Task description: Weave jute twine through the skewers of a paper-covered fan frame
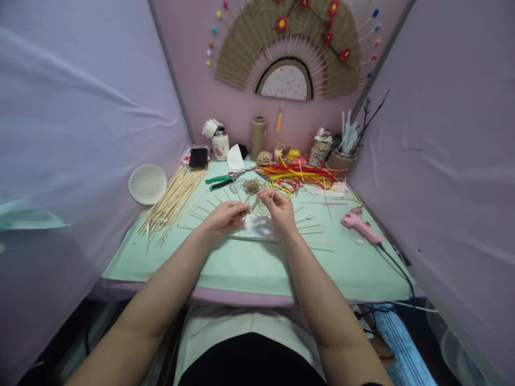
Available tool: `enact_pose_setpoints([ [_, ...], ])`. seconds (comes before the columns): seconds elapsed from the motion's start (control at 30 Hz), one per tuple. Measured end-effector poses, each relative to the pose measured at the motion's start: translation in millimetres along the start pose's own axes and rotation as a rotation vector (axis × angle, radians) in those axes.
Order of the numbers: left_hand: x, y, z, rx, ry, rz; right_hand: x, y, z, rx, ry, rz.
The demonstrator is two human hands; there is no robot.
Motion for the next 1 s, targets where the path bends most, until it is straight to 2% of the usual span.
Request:
enact_pose_setpoints([
  [0.07,-2.3,2,0,0.001,0.015,0.058,1,-1,0,-0.012,-0.006,0.008],
  [0.17,-12.6,3,-2,0.024,0.105,0.154,4,-7,0,-0.056,-0.036,-0.007],
  [0.33,-29.2,4,-6,0.085,0.213,0.370,18,-15,2,-0.056,-0.162,0.074],
  [0.6,-35.7,-2,-8,-0.040,0.179,0.730,35,-7,10,-0.011,-0.368,0.174],
  [0.73,-40.9,5,-7,0.005,0.175,0.761,37,-4,11,0.006,-0.383,0.197],
  [0.8,-39.5,9,-6,0.042,0.142,0.745,37,-4,11,0.030,-0.367,0.166],
  [0.87,-36.8,14,-5,0.088,0.109,0.718,32,-4,9,0.054,-0.297,0.064],
  [0.93,-34.9,17,-4,0.135,0.103,0.666,17,-3,3,0.081,-0.148,-0.100],
  [1.0,-33.2,19,-3,0.176,0.115,0.590,-8,4,-3,0.114,0.058,-0.250],
])
Point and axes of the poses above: each hand's wrist, its own z-axis away from the middle knuckle, its own x-axis out of the palm, y = z × x, the point moved 9 cm from there along -z, towards the middle knuckle, and after that the axes turned 7 degrees about -x, right-handed, at the moved point
